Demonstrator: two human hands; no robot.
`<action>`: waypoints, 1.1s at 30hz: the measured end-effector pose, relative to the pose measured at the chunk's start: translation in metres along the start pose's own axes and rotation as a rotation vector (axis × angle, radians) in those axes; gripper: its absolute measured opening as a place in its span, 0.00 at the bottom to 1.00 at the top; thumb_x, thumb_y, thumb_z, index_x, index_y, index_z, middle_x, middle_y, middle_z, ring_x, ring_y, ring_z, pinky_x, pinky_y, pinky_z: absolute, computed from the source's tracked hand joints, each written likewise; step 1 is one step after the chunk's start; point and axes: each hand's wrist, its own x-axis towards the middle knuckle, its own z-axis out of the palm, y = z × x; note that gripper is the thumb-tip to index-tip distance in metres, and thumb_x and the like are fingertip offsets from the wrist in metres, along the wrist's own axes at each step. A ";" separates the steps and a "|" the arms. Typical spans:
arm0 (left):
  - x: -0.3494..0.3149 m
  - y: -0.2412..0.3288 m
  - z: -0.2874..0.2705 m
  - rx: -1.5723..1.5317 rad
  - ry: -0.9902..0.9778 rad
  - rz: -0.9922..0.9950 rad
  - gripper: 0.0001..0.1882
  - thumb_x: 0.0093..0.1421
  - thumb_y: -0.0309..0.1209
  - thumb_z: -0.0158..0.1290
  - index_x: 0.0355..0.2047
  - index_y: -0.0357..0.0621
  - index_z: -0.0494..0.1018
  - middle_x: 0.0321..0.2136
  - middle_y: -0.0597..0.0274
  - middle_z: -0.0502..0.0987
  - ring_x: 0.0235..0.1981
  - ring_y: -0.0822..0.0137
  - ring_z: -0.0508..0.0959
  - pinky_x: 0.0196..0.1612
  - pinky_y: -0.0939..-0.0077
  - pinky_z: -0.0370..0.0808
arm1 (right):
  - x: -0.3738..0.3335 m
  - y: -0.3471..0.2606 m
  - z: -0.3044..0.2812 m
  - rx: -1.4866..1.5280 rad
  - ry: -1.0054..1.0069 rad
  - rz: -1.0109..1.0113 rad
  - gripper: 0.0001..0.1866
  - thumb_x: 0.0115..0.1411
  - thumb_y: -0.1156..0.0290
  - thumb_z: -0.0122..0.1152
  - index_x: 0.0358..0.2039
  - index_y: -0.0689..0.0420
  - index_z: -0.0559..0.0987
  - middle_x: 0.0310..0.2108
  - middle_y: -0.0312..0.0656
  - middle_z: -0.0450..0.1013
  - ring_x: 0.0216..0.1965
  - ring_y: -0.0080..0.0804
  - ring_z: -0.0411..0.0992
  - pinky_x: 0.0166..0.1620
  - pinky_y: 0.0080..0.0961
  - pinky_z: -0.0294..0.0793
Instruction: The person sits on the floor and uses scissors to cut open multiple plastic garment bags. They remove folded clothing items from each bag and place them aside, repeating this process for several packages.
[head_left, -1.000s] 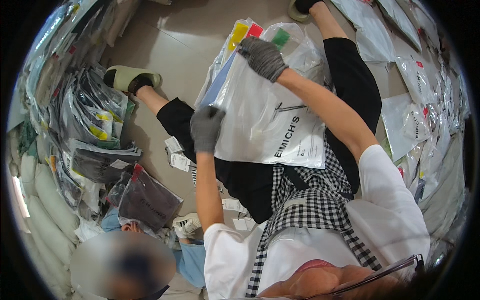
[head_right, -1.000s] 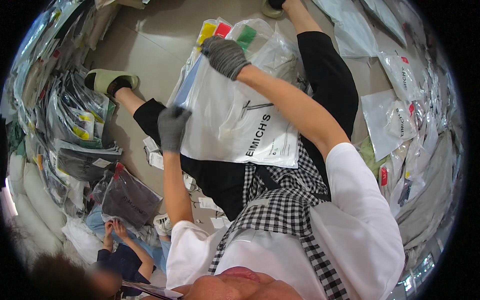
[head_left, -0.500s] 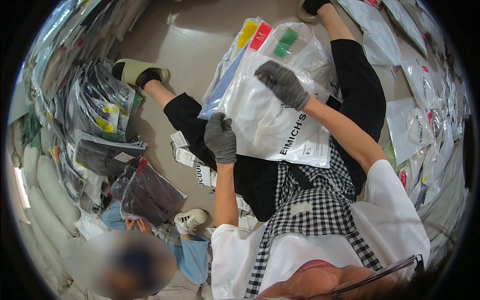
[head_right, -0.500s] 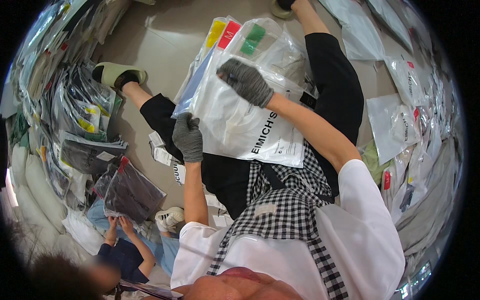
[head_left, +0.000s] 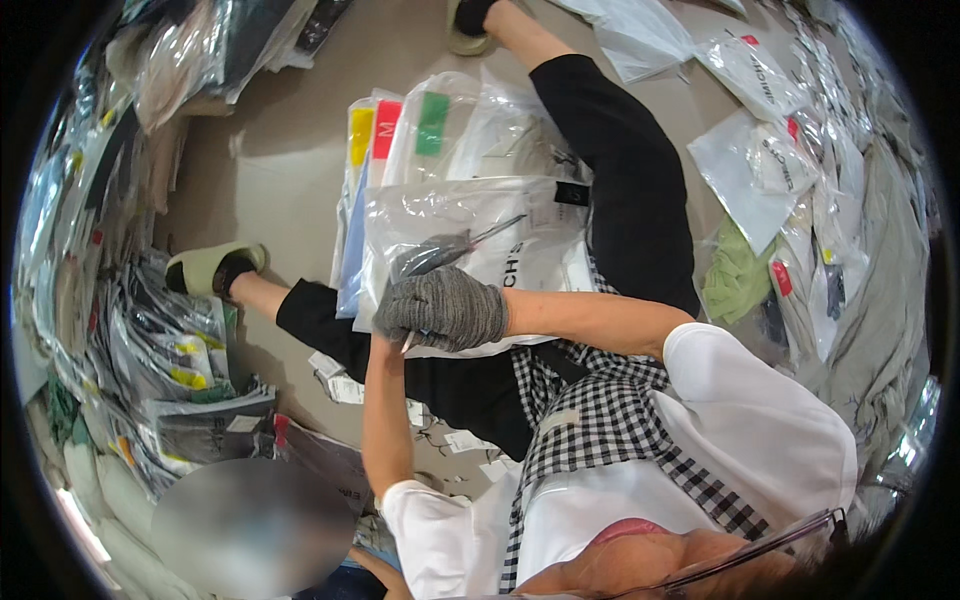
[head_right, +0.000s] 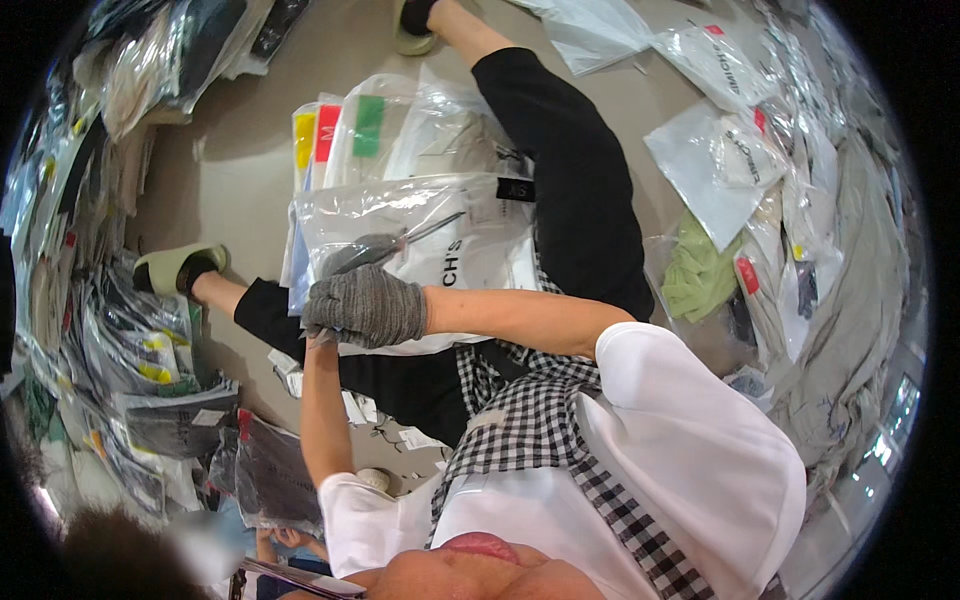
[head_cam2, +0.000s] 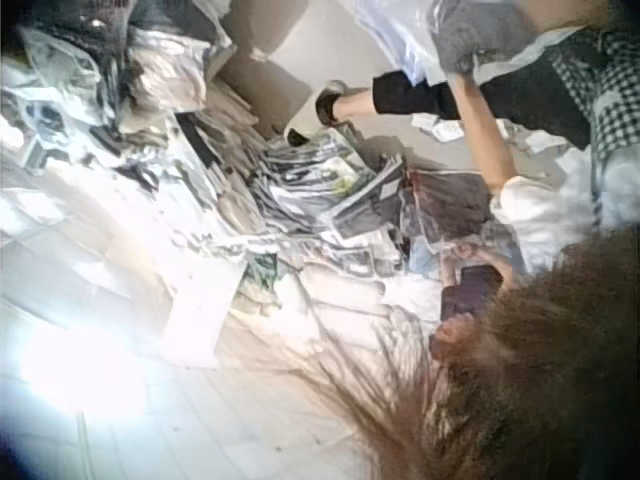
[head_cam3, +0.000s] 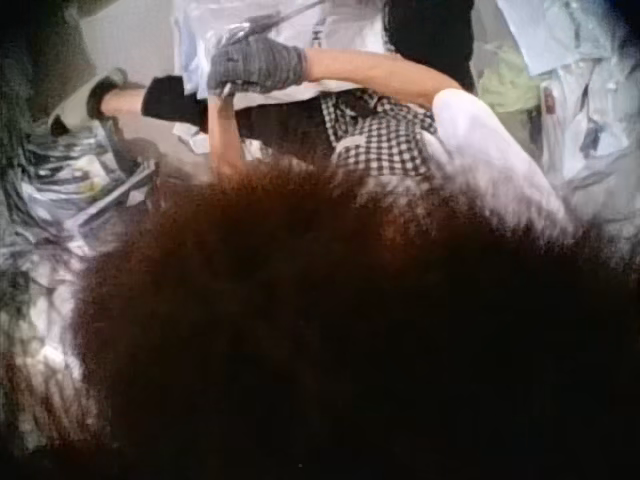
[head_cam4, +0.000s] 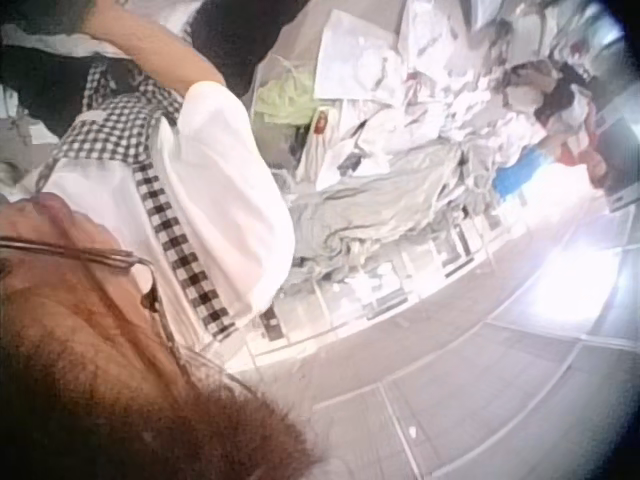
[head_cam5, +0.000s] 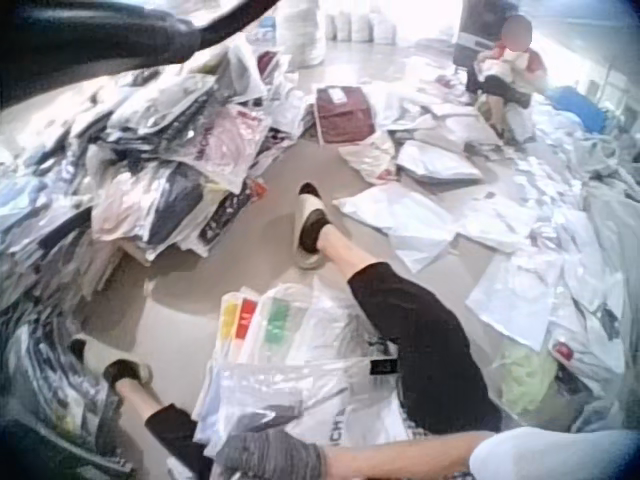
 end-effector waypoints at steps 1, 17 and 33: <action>0.022 -0.013 0.006 0.320 -0.101 0.127 0.17 0.53 0.32 0.53 0.43 0.43 0.73 0.46 0.57 0.72 0.51 0.57 0.69 0.54 0.62 0.64 | 0.003 -0.004 -0.004 -0.003 -0.020 0.009 0.12 0.51 0.69 0.57 0.37 0.53 0.74 0.35 0.40 0.72 0.34 0.38 0.74 0.34 0.35 0.73; 0.087 -0.109 0.062 1.665 -0.225 0.322 0.13 0.54 0.34 0.51 0.40 0.52 0.75 0.43 0.59 0.73 0.50 0.61 0.68 0.55 0.58 0.60 | -0.026 -0.001 -0.041 -0.052 -0.208 0.362 0.12 0.52 0.66 0.57 0.36 0.55 0.74 0.29 0.44 0.70 0.30 0.45 0.71 0.33 0.37 0.71; -0.006 -0.012 -0.072 0.241 0.081 -0.339 0.09 0.56 0.26 0.53 0.36 0.34 0.74 0.29 0.63 0.76 0.33 0.73 0.73 0.37 0.77 0.71 | -0.044 0.009 -0.096 -0.505 -0.452 0.274 0.10 0.52 0.65 0.55 0.33 0.56 0.74 0.27 0.42 0.70 0.28 0.39 0.72 0.29 0.34 0.71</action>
